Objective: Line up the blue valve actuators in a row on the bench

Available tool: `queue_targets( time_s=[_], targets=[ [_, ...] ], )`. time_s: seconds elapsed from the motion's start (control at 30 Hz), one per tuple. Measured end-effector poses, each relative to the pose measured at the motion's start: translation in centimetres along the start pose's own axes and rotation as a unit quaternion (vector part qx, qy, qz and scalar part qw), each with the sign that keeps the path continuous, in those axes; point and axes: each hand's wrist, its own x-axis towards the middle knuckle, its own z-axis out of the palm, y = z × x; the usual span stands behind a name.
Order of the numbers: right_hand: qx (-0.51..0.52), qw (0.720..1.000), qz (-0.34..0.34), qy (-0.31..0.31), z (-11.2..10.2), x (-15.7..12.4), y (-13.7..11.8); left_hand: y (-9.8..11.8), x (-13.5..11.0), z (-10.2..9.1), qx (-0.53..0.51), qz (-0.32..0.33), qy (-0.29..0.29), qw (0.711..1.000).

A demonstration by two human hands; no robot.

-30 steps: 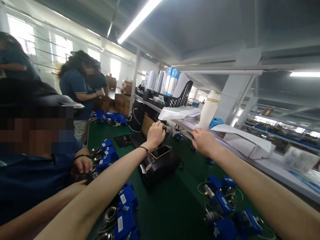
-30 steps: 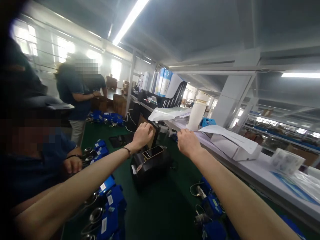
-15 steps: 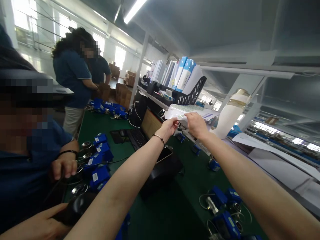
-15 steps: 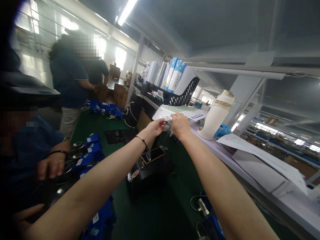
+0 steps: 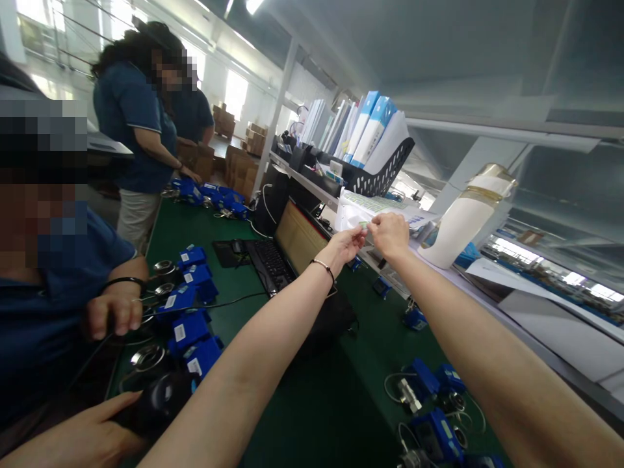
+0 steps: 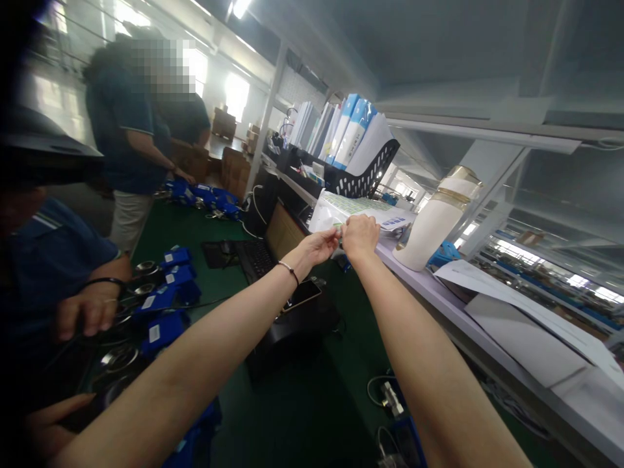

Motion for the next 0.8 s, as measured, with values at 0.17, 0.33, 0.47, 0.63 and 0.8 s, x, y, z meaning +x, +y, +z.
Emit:
queue_targets(
  time_s=[0.17, 0.33, 0.47, 0.63, 0.8],
  targets=[
    [0.043, 0.999, 0.015, 0.019, 0.6, 0.0, 0.1, -0.7, 0.6, 0.0, -0.018, 0.003, -0.007, 1.000],
    [0.051, 0.998, 0.011, 0.046, 1.3, -0.2, 0.1, -1.2, 1.4, -0.2, -0.035, 0.012, -0.005, 0.999],
    [0.089, 0.993, 0.003, 0.079, 1.7, -0.3, 0.2, -1.2, 1.5, 0.1, -0.035, 0.011, 0.004, 0.999],
    [0.285, 0.943, -0.006, 0.171, 0.5, -1.8, 0.3, -0.8, 0.4, 0.3, 0.005, 0.013, 0.037, 0.999],
    [0.447, 0.883, -0.036, 0.136, -3.7, -9.9, 2.8, -2.0, -3.7, -1.2, 0.089, -0.025, 0.114, 0.989]
  ],
)
